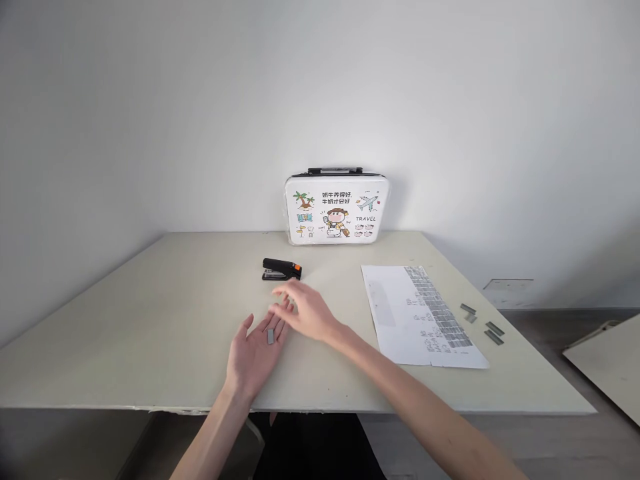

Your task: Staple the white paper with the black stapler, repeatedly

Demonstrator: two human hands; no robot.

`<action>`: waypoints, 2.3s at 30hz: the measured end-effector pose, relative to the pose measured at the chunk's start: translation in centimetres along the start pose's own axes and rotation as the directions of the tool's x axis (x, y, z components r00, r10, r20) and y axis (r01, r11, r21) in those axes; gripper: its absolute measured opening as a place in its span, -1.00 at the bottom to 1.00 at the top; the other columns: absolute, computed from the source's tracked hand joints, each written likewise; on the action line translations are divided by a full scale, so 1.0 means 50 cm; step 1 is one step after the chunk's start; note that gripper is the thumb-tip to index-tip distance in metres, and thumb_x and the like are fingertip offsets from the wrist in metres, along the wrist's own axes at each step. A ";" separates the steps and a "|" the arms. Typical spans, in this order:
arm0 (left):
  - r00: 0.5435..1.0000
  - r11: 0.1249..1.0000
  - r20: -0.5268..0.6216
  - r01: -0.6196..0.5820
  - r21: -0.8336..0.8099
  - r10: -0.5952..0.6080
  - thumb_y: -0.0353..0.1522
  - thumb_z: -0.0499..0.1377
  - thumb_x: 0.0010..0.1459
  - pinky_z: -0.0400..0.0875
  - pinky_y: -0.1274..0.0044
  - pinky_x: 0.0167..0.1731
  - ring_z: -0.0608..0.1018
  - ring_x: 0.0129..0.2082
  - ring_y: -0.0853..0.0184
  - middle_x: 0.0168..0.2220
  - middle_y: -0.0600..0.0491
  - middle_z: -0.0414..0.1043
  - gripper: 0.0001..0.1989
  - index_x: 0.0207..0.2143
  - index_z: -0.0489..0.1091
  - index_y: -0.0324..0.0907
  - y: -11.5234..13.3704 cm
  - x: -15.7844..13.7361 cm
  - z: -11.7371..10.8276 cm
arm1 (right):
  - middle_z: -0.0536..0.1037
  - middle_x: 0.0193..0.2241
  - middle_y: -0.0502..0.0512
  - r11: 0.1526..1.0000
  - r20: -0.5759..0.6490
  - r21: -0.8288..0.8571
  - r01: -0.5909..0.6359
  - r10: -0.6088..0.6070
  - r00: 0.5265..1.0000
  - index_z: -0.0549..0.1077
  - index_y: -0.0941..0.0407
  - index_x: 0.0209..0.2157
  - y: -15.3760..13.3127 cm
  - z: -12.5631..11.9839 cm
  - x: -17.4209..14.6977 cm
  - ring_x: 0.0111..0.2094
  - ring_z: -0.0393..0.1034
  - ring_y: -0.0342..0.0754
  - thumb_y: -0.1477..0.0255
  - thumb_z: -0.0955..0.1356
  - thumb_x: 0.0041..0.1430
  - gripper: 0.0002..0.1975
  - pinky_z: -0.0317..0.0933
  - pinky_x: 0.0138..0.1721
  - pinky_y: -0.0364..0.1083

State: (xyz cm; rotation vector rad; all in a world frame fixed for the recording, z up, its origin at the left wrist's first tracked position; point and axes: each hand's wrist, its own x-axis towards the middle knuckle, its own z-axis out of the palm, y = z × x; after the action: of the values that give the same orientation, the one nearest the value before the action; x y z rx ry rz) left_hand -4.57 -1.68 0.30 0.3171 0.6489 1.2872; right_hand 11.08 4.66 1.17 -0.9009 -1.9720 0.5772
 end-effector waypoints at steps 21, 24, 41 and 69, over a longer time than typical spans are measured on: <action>0.958 0.961 0.106 0.255 0.107 -0.266 -0.17 0.02 0.47 0.34 0.25 0.26 0.52 0.22 0.04 0.21 -0.28 0.46 -0.56 0.17 0.38 -0.30 -0.132 -0.017 0.149 | 0.58 -0.09 0.04 0.966 -0.002 -0.150 -0.209 0.211 0.977 0.44 -0.04 -0.02 -0.080 -0.151 -0.213 -0.01 0.48 0.05 0.51 0.47 0.26 -0.70 0.43 -0.03 0.05; 0.958 0.956 0.149 0.212 0.202 -0.244 -0.13 0.02 0.46 0.34 0.23 0.26 0.53 0.21 0.04 0.20 -0.26 0.47 -0.56 0.13 0.41 -0.26 -0.142 -0.012 0.147 | 0.61 -0.07 0.03 0.962 -0.060 -0.151 -0.227 0.220 0.974 0.45 -0.05 0.00 -0.071 -0.174 -0.232 -0.02 0.50 0.02 0.41 0.44 0.32 -0.75 0.40 0.02 0.04; 0.919 0.124 0.336 -0.365 0.923 0.206 0.04 0.12 0.33 0.53 0.36 0.00 0.65 -0.07 0.15 -0.11 -0.03 0.62 -0.57 -0.08 0.52 -0.08 0.014 -0.023 -0.035 | 0.66 -0.15 0.28 0.419 -0.549 -0.714 -0.561 0.163 0.820 0.48 0.10 -0.02 0.226 -0.467 -0.534 0.00 0.42 0.32 0.05 0.18 0.41 -0.53 0.25 -0.03 0.18; 0.914 0.144 0.351 -0.382 0.913 0.203 0.00 0.11 0.36 0.52 0.39 -0.06 0.63 -0.17 0.18 -0.18 -0.03 0.61 -0.59 -0.14 0.53 -0.11 0.009 -0.044 -0.024 | 0.60 -0.35 0.06 0.880 -0.014 0.117 -0.460 0.465 0.885 0.55 0.05 -0.21 -0.058 -0.114 -0.284 -0.36 0.47 -0.03 0.11 0.26 0.44 -0.64 0.26 -0.39 -0.10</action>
State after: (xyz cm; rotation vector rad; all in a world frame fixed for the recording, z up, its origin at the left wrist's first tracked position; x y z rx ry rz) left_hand -5.96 -3.82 0.20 1.7174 1.3014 0.9996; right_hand 20.00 -7.87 -1.30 -1.3152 -1.6665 0.9215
